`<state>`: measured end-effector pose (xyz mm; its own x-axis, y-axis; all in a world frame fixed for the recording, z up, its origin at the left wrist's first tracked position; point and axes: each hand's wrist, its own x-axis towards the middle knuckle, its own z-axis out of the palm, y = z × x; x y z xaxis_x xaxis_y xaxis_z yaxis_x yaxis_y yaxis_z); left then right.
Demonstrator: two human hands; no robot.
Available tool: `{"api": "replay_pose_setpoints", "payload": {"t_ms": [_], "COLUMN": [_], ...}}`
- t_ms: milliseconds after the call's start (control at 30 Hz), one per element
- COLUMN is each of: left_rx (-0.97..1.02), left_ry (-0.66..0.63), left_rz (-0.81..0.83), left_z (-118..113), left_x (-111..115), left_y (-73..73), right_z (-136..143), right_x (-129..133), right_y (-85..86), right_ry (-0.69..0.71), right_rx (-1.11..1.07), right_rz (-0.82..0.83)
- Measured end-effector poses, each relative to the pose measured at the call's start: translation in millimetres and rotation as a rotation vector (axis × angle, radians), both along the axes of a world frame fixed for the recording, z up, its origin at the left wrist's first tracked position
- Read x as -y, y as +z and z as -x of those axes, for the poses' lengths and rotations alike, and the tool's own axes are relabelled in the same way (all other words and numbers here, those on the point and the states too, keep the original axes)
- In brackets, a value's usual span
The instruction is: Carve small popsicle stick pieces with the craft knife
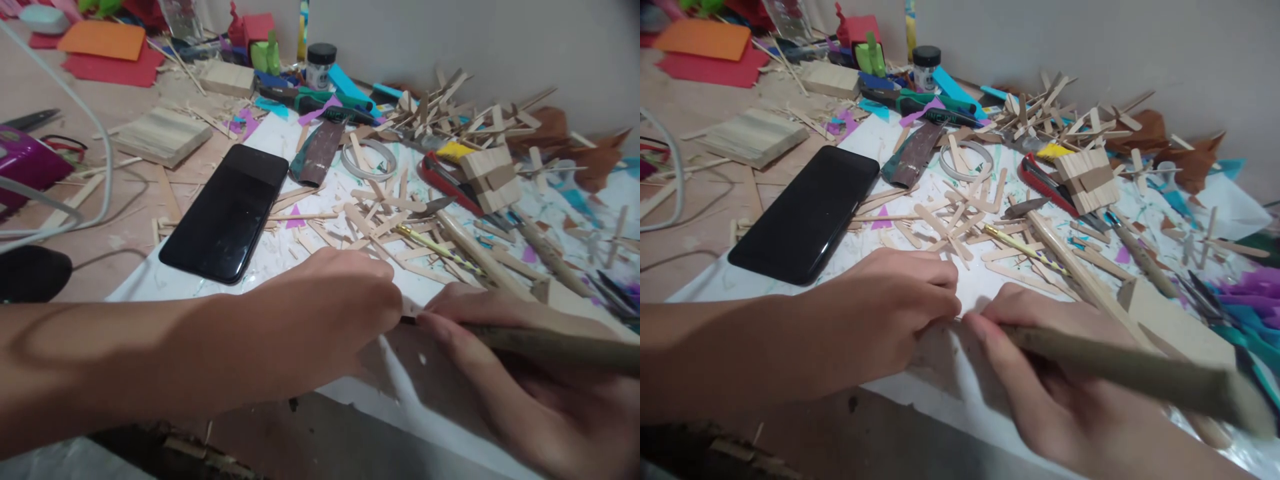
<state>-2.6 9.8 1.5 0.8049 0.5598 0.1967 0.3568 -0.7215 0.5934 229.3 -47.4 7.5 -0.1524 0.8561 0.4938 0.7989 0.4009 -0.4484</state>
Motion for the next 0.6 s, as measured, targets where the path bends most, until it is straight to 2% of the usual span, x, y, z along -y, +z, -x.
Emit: {"api": "replay_pose_setpoints", "payload": {"t_ms": [333,600], "left_rx": [-0.046,-0.06], "left_ry": [-0.016,-0.036], "left_rz": [0.014,0.041], "left_z": [-2,-4], "left_x": [-3,-4], "left_y": [3.0,6.8], "right_z": [-6,-2], "right_x": [-6,1], "right_y": [7.5,15.1], "right_ry": [-0.002,0.008], "right_rx": [0.01,0.015], "right_rz": [0.023,0.1]}}
